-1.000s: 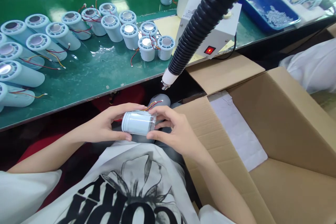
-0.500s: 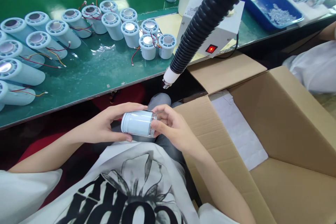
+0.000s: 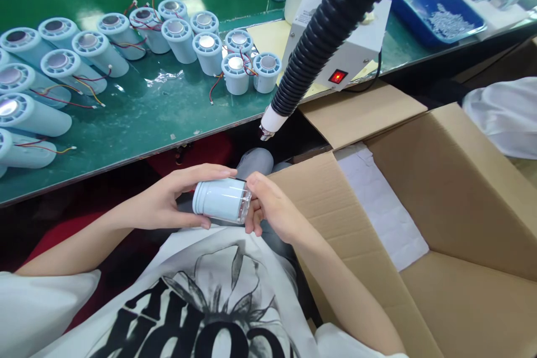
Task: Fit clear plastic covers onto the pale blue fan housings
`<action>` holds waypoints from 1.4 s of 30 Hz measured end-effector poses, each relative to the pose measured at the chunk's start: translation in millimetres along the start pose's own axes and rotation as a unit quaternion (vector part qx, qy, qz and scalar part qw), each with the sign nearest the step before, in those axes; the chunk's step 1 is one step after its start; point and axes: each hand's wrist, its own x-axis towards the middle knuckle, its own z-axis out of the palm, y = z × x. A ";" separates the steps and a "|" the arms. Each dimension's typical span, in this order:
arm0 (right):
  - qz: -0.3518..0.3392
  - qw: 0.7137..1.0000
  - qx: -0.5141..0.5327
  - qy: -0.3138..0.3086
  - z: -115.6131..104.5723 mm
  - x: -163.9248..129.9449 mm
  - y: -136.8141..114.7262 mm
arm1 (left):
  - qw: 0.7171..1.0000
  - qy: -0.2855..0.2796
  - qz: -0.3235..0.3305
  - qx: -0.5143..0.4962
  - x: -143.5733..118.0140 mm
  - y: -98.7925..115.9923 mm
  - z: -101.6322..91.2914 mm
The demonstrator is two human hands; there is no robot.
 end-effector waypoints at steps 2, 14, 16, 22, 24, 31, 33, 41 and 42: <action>0.018 1.000 0.015 -0.009 2.1 0.8 -1.0 | 1.000 -0.001 0.005 -0.001 0.5 -0.4 -0.3; 0.114 0.985 0.088 -0.091 2.9 2.0 -2.1 | 0.997 0.007 0.075 0.036 3.2 -5.8 0.2; 0.092 0.990 0.072 -0.073 4.0 1.2 -1.7 | 0.995 0.009 0.090 0.049 3.2 -7.5 0.5; -0.004 0.999 0.026 -0.029 6.5 -3.8 0.2 | 0.988 0.031 0.134 0.072 2.4 -9.5 1.9; -0.007 0.999 0.018 -0.030 6.5 -4.0 0.8 | 0.985 0.034 0.149 0.076 2.6 -8.4 2.0; -0.038 0.998 -0.049 -0.001 3.1 -6.8 3.9 | 0.983 0.030 0.150 0.099 2.0 -2.1 1.3; -0.080 0.994 -0.079 0.005 3.4 -10.9 3.2 | 0.981 0.044 0.150 0.112 1.8 -1.1 2.0; -0.232 0.966 -0.100 0.059 8.1 -8.7 -8.5 | 0.970 0.133 0.135 0.155 -20.7 4.5 -13.0; -0.236 0.966 -0.059 0.092 6.4 -6.3 -9.2 | 0.962 0.175 0.134 0.159 -28.4 6.7 -18.4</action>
